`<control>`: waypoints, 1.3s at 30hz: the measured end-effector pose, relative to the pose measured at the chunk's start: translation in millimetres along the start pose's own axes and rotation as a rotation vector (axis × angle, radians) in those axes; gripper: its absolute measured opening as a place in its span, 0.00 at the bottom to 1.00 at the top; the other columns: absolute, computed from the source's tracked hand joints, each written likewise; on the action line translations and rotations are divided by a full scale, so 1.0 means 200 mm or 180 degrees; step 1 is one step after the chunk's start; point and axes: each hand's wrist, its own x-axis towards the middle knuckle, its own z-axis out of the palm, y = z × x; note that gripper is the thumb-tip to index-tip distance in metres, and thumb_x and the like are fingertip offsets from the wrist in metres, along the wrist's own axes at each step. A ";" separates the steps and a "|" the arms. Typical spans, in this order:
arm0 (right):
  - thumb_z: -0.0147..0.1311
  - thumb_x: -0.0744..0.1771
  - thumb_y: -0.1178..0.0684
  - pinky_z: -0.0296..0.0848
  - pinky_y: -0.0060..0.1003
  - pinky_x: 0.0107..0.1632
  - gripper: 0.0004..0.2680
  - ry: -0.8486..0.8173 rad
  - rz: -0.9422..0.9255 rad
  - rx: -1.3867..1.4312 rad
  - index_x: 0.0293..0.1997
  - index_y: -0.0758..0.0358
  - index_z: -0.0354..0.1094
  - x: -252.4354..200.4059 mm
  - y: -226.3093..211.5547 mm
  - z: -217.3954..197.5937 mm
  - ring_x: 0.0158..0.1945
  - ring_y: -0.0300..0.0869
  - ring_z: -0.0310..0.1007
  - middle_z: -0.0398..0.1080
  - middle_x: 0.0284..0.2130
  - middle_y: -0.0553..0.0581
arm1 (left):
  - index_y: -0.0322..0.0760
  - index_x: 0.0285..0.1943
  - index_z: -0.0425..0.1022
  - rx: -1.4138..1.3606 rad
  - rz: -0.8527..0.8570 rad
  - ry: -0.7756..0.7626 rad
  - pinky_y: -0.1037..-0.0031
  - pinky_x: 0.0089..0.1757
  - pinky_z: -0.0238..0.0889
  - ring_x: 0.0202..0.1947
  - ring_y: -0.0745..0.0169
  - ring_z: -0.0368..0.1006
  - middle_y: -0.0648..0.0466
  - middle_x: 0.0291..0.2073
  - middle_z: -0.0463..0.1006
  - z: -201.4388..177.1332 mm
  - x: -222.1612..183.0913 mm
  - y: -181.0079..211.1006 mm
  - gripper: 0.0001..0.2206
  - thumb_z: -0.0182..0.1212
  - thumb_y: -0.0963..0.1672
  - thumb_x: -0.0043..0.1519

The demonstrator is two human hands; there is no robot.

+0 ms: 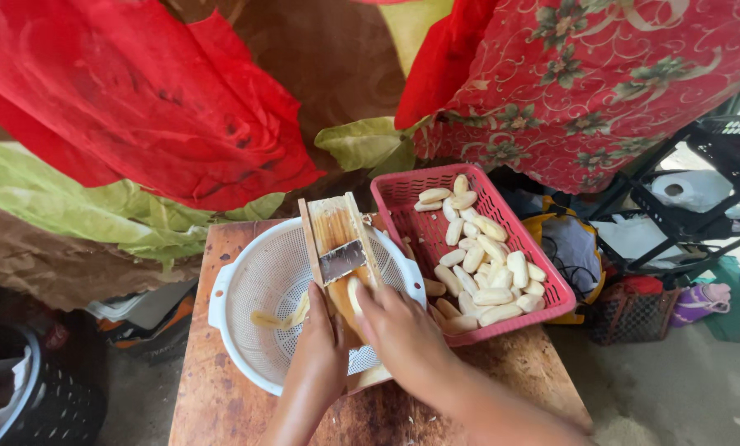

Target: The person slices bananas by hand using a wooden slicer over a white colander, taking individual bananas from a red basket and repeatedly sliding them across the blade.

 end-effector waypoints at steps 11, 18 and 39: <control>0.49 0.68 0.57 0.72 0.53 0.41 0.14 -0.0353 0.0029 -0.0149 0.61 0.67 0.62 0.26 0.15 0.03 0.41 0.59 0.74 0.69 0.39 0.67 | 0.23 0.77 0.38 -0.0017 0.0107 0.0125 0.62 0.53 0.66 0.55 0.35 0.73 0.28 0.56 0.72 0.02 0.02 -0.06 0.31 0.43 0.44 0.68; 0.45 0.64 0.64 0.71 0.49 0.50 0.22 -0.0383 -0.0321 -0.0065 0.68 0.74 0.55 -0.08 0.02 -0.04 0.51 0.61 0.71 0.65 0.48 0.71 | 0.23 0.77 0.36 -0.0011 0.0235 0.0104 0.62 0.53 0.64 0.58 0.34 0.70 0.27 0.59 0.69 0.00 0.01 -0.03 0.32 0.43 0.44 0.68; 0.57 0.66 0.53 0.67 0.46 0.52 0.17 -0.0301 -0.0344 -0.0057 0.61 0.70 0.66 -0.02 0.05 -0.12 0.48 0.51 0.69 0.67 0.42 0.59 | 0.22 0.76 0.40 -0.0025 0.0342 0.0233 0.61 0.53 0.64 0.59 0.33 0.70 0.26 0.59 0.70 0.02 0.02 -0.07 0.31 0.45 0.44 0.67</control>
